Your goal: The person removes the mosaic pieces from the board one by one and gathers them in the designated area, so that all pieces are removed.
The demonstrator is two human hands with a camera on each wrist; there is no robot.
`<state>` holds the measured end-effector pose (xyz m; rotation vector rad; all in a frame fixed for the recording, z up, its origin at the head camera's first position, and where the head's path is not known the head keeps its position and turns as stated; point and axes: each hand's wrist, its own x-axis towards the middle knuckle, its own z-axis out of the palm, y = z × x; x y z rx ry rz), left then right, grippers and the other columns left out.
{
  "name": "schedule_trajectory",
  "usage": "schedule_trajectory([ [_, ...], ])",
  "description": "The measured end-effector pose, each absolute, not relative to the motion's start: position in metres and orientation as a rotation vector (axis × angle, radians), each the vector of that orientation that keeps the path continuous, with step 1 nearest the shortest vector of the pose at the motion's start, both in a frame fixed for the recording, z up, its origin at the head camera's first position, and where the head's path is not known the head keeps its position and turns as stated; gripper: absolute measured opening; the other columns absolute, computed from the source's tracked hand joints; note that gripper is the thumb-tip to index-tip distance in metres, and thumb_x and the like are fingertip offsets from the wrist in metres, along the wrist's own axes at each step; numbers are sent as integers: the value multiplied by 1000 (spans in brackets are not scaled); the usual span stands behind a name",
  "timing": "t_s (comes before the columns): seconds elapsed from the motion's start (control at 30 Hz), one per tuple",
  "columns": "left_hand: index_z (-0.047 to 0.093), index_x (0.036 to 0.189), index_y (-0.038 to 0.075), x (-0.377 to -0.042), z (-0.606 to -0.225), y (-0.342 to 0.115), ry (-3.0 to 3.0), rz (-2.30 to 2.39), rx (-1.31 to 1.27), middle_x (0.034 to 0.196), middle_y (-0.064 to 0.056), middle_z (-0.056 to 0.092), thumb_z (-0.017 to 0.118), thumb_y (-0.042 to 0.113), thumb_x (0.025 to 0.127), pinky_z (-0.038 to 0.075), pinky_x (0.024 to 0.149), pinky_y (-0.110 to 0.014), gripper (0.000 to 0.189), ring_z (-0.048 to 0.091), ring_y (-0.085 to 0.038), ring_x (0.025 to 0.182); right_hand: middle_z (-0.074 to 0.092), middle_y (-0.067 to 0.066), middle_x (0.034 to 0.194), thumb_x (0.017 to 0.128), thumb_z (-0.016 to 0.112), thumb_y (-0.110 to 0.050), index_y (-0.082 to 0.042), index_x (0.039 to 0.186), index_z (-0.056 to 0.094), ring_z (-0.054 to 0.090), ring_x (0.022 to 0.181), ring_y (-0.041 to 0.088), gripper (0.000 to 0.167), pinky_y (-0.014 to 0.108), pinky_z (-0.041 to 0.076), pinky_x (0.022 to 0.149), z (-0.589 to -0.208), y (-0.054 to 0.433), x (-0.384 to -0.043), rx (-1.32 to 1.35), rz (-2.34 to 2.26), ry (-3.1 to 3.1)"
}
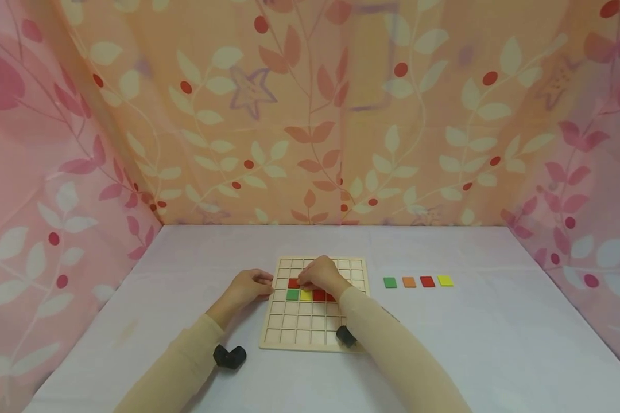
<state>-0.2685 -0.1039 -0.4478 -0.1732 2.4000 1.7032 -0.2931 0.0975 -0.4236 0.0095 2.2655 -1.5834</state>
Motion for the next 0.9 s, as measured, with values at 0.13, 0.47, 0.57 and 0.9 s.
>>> schedule_trajectory([
  [0.13,66,109,-6,-269,-449,-104,2404,1704,-177,88,-9,64,72,-8,82,59,67,-25,28,60,-12,73,76,15,84,85,74,0,7,95,74,66,57,9,13,21,59,60,-423,98,-294,-5,-1562,2274],
  [0.47,67,108,-6,-270,-449,-104,2402,1704,-180,87,-8,64,70,-8,83,59,66,-24,26,61,-13,74,76,12,85,85,74,0,7,95,74,69,65,13,12,25,61,66,-421,98,-291,23,-1610,2242],
  [0.57,67,109,-5,-270,-449,-105,2406,1697,-182,87,-8,64,71,-7,83,58,66,-24,26,60,-12,73,76,12,86,84,75,-1,6,94,75,70,67,13,12,26,62,67,-421,96,-290,37,-1606,2273],
  [0.9,66,109,-6,-270,-451,-105,2381,1705,-180,87,-7,62,72,-7,82,58,66,-23,28,60,-12,73,73,15,92,82,76,1,4,93,74,70,68,14,11,30,62,70,-424,85,-290,71,-1617,2339],
])
